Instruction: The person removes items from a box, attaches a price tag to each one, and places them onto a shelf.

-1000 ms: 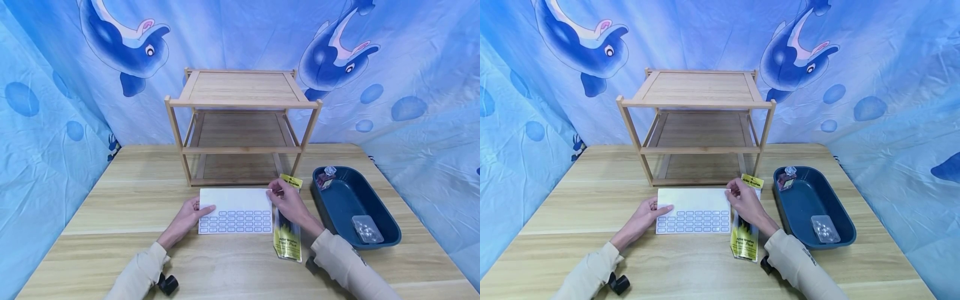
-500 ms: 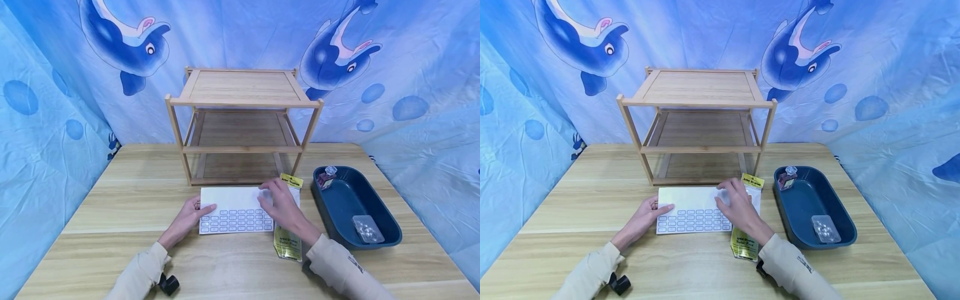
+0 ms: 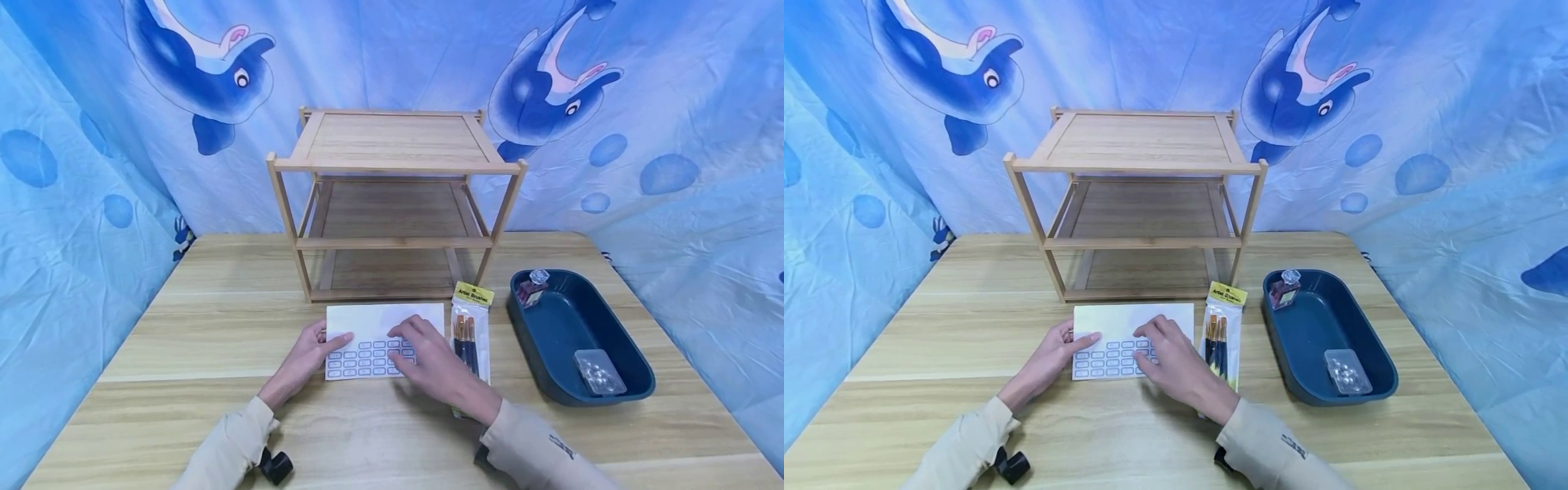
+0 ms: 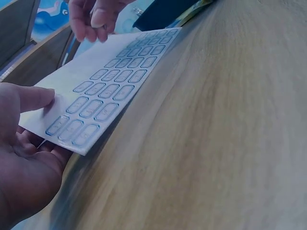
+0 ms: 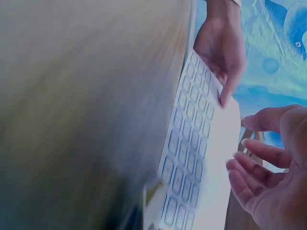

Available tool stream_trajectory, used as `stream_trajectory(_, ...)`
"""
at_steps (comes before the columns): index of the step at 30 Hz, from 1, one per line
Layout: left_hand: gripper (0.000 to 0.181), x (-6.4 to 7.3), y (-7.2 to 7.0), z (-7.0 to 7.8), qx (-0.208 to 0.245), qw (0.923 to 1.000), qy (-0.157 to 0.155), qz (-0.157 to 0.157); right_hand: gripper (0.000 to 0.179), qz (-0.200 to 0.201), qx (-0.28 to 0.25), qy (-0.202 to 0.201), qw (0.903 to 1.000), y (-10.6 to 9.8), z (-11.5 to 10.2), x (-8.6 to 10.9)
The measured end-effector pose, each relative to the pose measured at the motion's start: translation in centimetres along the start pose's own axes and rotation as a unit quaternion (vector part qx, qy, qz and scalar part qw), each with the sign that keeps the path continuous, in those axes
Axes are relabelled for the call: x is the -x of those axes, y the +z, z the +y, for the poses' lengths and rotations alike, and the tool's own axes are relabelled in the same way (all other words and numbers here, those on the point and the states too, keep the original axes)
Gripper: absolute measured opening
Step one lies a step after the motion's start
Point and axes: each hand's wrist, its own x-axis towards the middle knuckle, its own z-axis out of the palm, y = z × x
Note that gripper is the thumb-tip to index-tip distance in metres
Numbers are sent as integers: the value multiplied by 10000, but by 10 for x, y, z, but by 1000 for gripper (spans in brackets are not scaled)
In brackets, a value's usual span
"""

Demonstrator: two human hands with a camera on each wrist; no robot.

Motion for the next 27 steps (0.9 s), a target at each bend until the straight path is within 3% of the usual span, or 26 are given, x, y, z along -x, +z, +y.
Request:
stream_trajectory(8, 41, 2, 1, 0, 216, 9997, -31, -88, 29, -22, 188, -231, 9996, 12, -4, -7)
stream_trajectory(18, 42, 2, 5, -1, 640, 9976, 40, -270, 29, -139, 227, -17, 9996, 22, -5, -9)
stream_trajectory(27, 46, 2, 7, -1, 858, 9946, 155, -568, 29, 37, 206, -51, 9998, 28, -1, -9)
